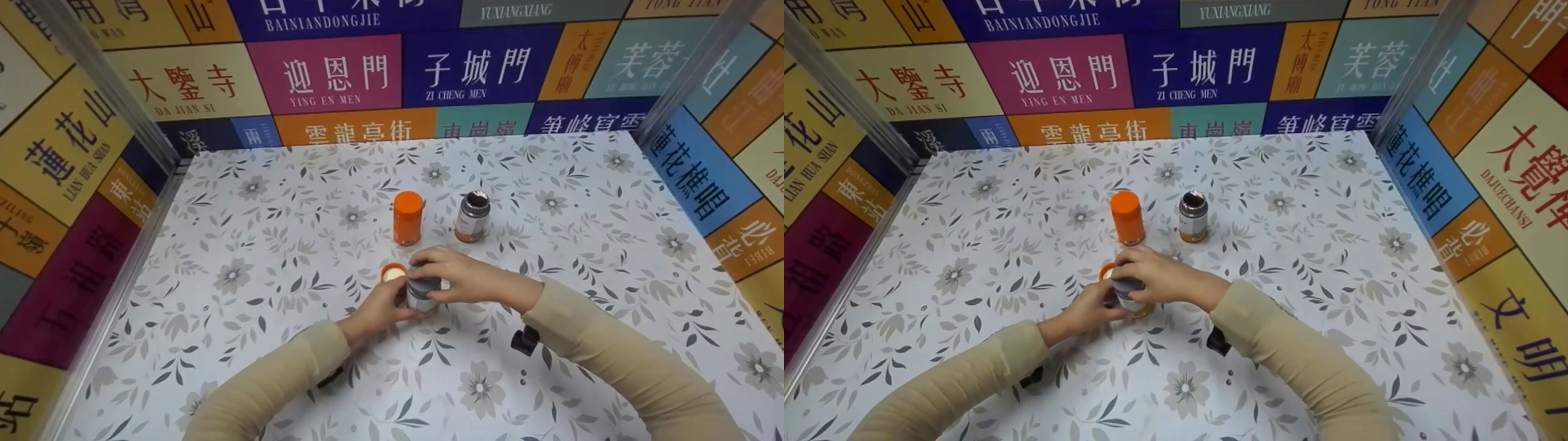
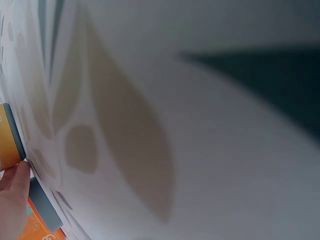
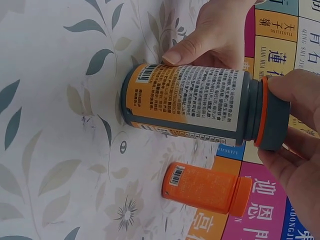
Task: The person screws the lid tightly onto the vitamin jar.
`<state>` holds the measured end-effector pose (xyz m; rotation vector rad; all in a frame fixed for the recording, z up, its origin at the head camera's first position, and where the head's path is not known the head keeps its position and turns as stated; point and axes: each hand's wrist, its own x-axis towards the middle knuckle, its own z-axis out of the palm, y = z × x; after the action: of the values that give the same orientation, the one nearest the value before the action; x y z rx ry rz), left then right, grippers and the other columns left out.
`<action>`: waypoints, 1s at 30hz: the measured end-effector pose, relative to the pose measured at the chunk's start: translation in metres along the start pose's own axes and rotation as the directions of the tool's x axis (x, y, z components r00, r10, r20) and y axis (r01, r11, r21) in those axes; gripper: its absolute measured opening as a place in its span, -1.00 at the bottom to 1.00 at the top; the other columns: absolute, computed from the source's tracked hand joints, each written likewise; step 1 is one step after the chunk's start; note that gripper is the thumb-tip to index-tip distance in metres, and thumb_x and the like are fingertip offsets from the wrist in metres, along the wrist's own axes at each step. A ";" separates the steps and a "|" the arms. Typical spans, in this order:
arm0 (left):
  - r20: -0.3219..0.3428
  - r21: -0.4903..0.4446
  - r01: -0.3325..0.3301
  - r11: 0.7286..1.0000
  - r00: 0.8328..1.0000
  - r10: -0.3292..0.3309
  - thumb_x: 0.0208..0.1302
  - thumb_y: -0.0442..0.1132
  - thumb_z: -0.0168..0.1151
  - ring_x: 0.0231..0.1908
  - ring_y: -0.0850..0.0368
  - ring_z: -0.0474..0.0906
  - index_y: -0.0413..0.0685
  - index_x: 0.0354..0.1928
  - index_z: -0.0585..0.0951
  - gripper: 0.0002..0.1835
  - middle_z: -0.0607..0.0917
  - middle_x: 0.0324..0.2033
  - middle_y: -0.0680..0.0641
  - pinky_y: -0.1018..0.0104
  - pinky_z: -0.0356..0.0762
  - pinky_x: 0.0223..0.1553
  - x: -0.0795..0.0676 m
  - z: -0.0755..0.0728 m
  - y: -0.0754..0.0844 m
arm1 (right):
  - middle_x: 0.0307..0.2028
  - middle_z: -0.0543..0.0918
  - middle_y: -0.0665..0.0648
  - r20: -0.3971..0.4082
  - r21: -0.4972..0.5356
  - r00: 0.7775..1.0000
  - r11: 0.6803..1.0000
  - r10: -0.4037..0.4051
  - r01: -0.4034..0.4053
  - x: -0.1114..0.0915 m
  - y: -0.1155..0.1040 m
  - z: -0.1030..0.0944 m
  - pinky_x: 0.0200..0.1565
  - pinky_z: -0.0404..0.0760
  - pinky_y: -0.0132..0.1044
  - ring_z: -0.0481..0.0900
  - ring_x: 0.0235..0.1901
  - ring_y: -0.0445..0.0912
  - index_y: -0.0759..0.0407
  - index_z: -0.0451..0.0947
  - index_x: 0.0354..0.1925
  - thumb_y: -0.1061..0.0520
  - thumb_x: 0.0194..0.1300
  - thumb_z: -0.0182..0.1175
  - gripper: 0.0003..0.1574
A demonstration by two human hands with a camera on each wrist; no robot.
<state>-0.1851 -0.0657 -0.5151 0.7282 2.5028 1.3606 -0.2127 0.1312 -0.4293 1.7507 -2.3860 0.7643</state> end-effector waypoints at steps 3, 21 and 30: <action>-0.006 -0.004 0.000 1.000 1.000 0.000 -0.03 -0.23 0.40 -0.05 0.13 0.53 -0.19 0.13 0.41 -0.37 0.60 -0.04 -0.11 0.38 0.46 0.01 0.000 -0.001 -0.001 | 0.00 0.49 0.30 0.016 0.013 0.999 0.999 0.029 -0.029 0.001 0.000 0.000 0.05 0.41 -0.02 0.42 0.01 0.14 0.26 0.55 -0.07 0.23 0.02 0.30 -0.57; 0.038 -0.031 0.005 1.000 0.999 -0.004 -0.01 -0.19 0.40 0.03 0.18 0.47 -0.12 0.20 0.38 -0.32 0.55 0.05 -0.05 0.37 0.41 0.08 0.002 -0.002 -0.001 | 0.00 0.51 0.27 0.059 0.098 0.985 0.981 0.162 -0.168 -0.002 0.001 -0.002 0.10 0.38 -0.05 0.41 0.04 0.12 0.30 0.56 -0.04 0.20 0.01 0.31 -0.52; 0.010 0.007 -0.017 1.000 1.000 0.017 0.00 -0.17 0.39 -0.03 0.19 0.49 -0.14 0.17 0.40 -0.35 0.58 0.00 -0.04 0.34 0.44 0.03 0.002 0.000 0.000 | -0.02 0.51 0.28 0.092 0.113 0.987 0.983 0.132 -0.142 0.000 0.005 -0.005 0.07 0.40 -0.08 0.43 0.01 0.10 0.33 0.55 -0.03 0.22 0.01 0.29 -0.51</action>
<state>-0.1868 -0.0648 -0.5155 0.7570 2.5002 1.3511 -0.2182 0.1339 -0.4267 1.7065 -2.5899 0.8850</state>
